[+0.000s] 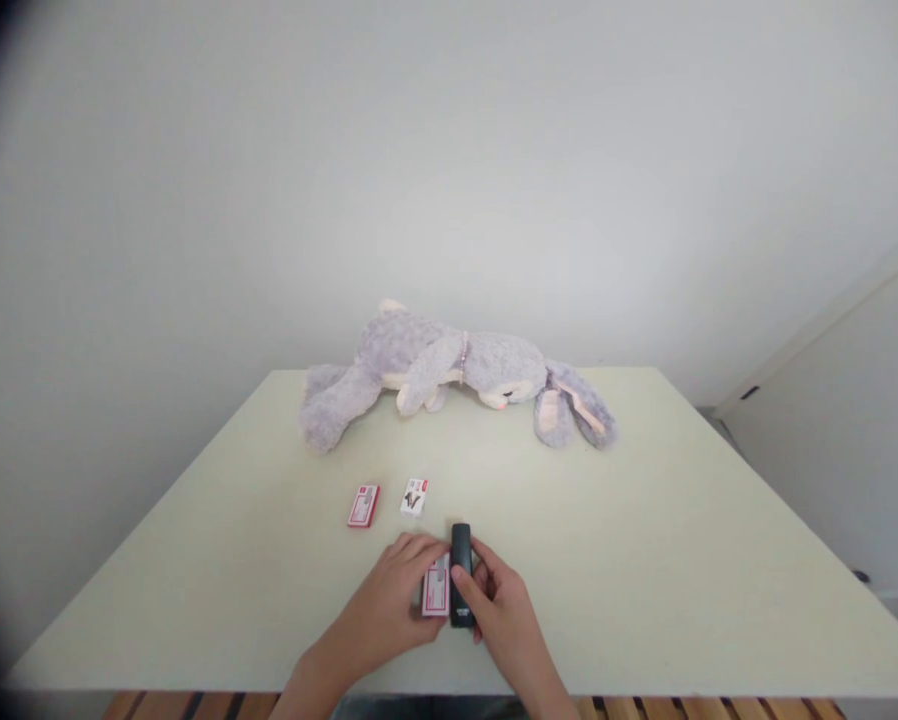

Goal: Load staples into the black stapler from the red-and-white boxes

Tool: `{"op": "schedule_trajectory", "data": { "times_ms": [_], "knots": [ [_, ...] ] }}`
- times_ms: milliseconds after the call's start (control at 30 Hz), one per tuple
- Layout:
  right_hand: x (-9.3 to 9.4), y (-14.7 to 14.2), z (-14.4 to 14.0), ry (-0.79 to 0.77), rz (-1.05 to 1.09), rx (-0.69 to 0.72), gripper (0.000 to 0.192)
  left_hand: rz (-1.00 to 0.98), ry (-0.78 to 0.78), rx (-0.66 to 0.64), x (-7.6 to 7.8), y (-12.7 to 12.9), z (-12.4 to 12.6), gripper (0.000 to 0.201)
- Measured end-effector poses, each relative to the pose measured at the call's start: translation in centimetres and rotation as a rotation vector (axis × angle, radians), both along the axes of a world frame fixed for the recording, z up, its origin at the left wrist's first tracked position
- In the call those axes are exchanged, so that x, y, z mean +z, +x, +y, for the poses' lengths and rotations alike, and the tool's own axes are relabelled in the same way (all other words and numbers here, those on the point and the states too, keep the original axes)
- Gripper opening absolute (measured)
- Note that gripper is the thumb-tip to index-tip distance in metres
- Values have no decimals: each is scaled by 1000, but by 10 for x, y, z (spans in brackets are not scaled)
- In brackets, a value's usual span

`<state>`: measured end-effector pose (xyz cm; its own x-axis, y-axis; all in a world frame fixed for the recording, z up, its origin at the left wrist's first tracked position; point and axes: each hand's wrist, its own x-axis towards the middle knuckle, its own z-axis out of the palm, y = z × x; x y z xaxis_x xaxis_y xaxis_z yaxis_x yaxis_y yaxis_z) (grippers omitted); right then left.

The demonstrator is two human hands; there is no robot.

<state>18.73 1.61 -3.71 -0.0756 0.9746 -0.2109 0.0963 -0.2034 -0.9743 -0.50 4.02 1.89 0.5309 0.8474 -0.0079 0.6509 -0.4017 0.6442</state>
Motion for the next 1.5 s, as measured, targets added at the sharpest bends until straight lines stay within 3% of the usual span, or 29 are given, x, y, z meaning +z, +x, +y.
{"op": "schedule_trajectory", "data": {
  "times_ms": [133,267,300,400,500,600,733,900,1100,1167,1300,1400,1500],
  "knots": [
    [1,1,-2,-4,-7,-7,66,-81,9,-1,-1,-15,-3,82],
    [5,0,-1,-23,-4,-5,69,-139,178,252,-5,-62,25,48],
    [5,-1,0,-22,-4,-9,70,-128,207,318,-9,-76,35,50],
    [4,-1,0,-15,-6,-12,70,-44,192,318,-24,-113,53,67],
    [2,0,0,-23,-8,-8,69,-13,184,289,-37,-126,42,68],
    [0,-1,0,-24,4,-14,69,-17,162,283,-38,-114,12,65],
    [0,-2,1,-4,7,-19,69,-152,77,233,-19,-70,-15,72],
    [3,-1,2,-1,11,6,69,-272,-30,36,7,-23,-11,80],
    [4,0,-3,-3,-4,18,68,-285,-120,-14,4,-14,-11,86],
    [3,2,-7,20,-5,-21,67,-275,-112,30,1,-20,-8,85],
    [3,7,-21,47,-62,-78,75,-214,-25,354,-3,-38,23,37],
    [7,8,-31,22,-153,-29,91,-170,-19,513,-10,-44,57,42],
    [12,4,-33,59,-250,25,104,-151,-39,511,-18,-37,78,45]
  ]
}}
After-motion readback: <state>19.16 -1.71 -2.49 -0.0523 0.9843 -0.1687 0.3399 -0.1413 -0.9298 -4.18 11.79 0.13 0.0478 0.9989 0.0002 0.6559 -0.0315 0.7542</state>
